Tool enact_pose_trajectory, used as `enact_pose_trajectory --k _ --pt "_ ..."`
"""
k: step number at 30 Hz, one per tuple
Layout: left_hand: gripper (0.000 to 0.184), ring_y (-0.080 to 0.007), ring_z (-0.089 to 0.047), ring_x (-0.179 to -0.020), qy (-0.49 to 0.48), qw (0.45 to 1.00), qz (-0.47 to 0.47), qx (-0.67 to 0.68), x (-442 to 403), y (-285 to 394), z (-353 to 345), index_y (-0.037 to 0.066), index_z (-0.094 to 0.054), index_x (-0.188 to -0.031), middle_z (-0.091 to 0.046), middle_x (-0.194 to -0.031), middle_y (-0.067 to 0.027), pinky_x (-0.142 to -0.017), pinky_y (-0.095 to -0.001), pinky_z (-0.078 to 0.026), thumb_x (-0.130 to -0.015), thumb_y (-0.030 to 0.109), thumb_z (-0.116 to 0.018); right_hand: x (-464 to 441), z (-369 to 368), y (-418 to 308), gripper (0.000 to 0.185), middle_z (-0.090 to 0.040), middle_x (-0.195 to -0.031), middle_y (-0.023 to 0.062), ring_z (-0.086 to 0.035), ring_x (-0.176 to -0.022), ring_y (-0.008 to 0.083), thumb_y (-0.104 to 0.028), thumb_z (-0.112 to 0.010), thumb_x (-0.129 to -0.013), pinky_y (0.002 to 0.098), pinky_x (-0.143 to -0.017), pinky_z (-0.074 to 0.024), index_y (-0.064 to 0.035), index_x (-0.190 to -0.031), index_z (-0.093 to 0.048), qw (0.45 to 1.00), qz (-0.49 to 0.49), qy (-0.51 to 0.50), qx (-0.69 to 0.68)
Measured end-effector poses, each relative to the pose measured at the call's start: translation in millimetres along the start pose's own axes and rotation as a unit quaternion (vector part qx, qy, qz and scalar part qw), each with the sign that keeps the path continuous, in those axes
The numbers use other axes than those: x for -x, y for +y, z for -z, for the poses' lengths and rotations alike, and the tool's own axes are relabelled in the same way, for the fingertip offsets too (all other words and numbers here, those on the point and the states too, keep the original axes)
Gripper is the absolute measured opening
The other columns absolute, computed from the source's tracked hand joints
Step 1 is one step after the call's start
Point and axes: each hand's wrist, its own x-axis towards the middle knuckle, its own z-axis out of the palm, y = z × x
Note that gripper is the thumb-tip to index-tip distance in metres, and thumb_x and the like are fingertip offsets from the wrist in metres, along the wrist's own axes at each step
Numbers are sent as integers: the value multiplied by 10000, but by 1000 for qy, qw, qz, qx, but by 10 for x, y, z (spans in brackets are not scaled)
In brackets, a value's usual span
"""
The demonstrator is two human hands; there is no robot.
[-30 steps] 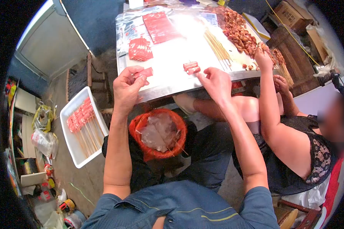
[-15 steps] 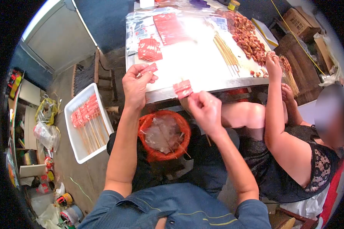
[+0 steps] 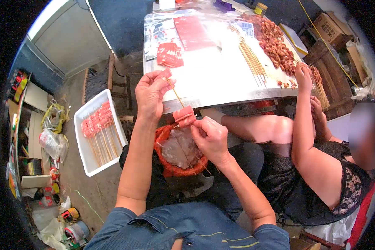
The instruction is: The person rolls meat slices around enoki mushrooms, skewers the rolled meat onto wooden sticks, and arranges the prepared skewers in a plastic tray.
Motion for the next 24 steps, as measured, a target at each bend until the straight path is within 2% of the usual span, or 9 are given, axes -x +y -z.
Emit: enact_pose_trajectory --k 7,9,12,16,18,22,24 --pt "190 -199 -688 -816 -44 994 -79 -66 82 25 -67 -34 -586 -1009 -677 -970 -130 -759 -308 -584 -843 -125 -602 35 7 -26 95 -554 -631 79 -533 -507 170 11 -718 -767 296 -477 -415 -8 -774 -625 1000 -23 -6 -14" --pt "199 -150 -668 -802 -38 990 -97 -99 114 46 -115 -8 -593 -971 -647 -897 -77 -736 -271 -576 -819 -136 -603 43 10 -36 95 -559 -633 76 -530 -505 158 7 -720 -774 288 -474 -411 -7 -776 -627 999 -26 -4 -24" --pt "207 -145 -670 -863 -52 978 -126 -156 110 13 -107 -7 -591 -971 -629 -942 -55 -754 -264 -578 -818 -146 -603 51 22 -57 92 -560 -633 73 -527 -502 154 7 -719 -776 285 -472 -409 -7 -775 -628 999 -40 -8 -29" --pt "205 -155 -669 -895 -66 975 -137 -160 117 -42 -96 -12 -586 -965 -606 -991 -45 -765 -275 -585 -821 -157 -596 62 14 -64 89 -569 -637 69 -523 -501 144 4 -718 -782 282 -472 -408 -4 -775 -630 998 -56 -4 -41" --pt "203 -162 -686 -869 -91 968 -158 -173 130 -60 -103 -2 -588 -1005 -678 -951 -85 -784 -276 -568 -865 -146 -558 72 3 -63 85 -575 -636 64 -518 -501 130 1 -714 -787 273 -475 -408 -4 -772 -631 996 -65 6 -57" --pt "176 -181 -676 -896 -103 976 -115 -154 200 -61 -147 -18 -584 -920 -609 -995 -60 -791 -304 -594 -825 -166 -577 69 18 -42 81 -580 -635 65 -518 -505 118 -5 -711 -793 262 -478 -409 0 -769 -633 996 -76 6 -44" --pt "100 -191 -679 -899 -165 972 -63 -155 239 -29 -146 -24 -602 -907 -632 -968 -69 -797 -313 -578 -857 -107 -577 49 19 -2 83 -576 -628 58 -512 -511 99 -11 -703 -803 254 -481 -409 6 -763 -632 994 -93 18 -60"
